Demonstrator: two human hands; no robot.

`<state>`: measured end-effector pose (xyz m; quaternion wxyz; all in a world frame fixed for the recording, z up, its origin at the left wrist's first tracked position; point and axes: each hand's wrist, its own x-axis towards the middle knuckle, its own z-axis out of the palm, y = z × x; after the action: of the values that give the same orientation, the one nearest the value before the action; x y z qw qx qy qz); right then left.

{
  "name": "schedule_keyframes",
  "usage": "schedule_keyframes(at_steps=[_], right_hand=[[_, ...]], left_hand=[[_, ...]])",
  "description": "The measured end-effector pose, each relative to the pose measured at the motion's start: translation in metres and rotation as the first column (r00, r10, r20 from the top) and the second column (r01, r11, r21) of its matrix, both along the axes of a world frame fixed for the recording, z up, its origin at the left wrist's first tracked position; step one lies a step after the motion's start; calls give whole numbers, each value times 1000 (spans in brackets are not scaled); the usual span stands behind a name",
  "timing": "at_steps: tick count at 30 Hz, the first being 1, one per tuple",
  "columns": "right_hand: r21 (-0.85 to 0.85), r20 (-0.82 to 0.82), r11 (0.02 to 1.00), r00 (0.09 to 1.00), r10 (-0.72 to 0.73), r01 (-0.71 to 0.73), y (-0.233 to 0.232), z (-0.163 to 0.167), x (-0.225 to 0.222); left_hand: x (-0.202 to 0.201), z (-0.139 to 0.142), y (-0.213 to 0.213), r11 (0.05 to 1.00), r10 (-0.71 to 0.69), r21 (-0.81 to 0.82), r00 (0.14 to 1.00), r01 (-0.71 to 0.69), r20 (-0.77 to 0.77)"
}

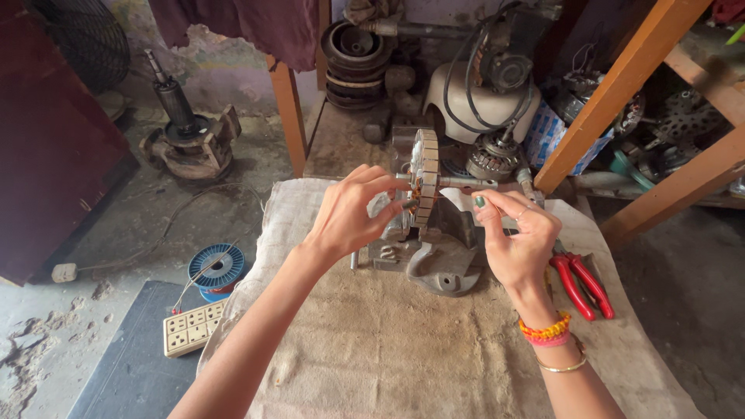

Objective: The person works on an electric motor armature clamped in a bench vise, winding and pressing copper wire into the slots around the armature by hand, turning the armature to reach different sections. At one point they use a screwdriver on the armature while steadying it with the other hand.

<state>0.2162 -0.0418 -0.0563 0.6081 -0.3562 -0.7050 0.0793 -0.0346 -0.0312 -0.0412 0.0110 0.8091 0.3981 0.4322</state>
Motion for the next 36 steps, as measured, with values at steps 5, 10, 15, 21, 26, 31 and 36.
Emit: schedule_keyframes(at_steps=[5, 10, 15, 21, 26, 31, 36], right_hand=[[0, 22, 1000, 999, -26, 26, 3, -11, 6], [-149, -122, 988, 992, 20, -38, 31, -40, 21], [-351, -292, 935, 954, -66, -43, 63, -74, 52], [-346, -265, 938, 960, -86, -11, 70, -95, 87], [-305, -337, 951, 940, -54, -55, 62, -79, 90], [-227, -422, 970, 907, -17, -88, 44, -43, 82], [-114, -500, 980, 862, 85, -162, 32, -17, 63]], left_hand=[[1, -1, 0, 1000, -3, -19, 1000, 3, -3], [4, -6, 3, 990, -3, -141, 1000, 6, 21], [6, -18, 10, 870, -24, -440, 912, 221, 409], [12, -17, 12, 859, 128, -451, 749, 244, 650], [21, 13, 0, 975, 70, 206, 994, -87, 88], [55, 44, 21, 958, -102, 241, 969, 157, -223], [85, 67, 59, 985, -163, -3, 939, 170, -303]])
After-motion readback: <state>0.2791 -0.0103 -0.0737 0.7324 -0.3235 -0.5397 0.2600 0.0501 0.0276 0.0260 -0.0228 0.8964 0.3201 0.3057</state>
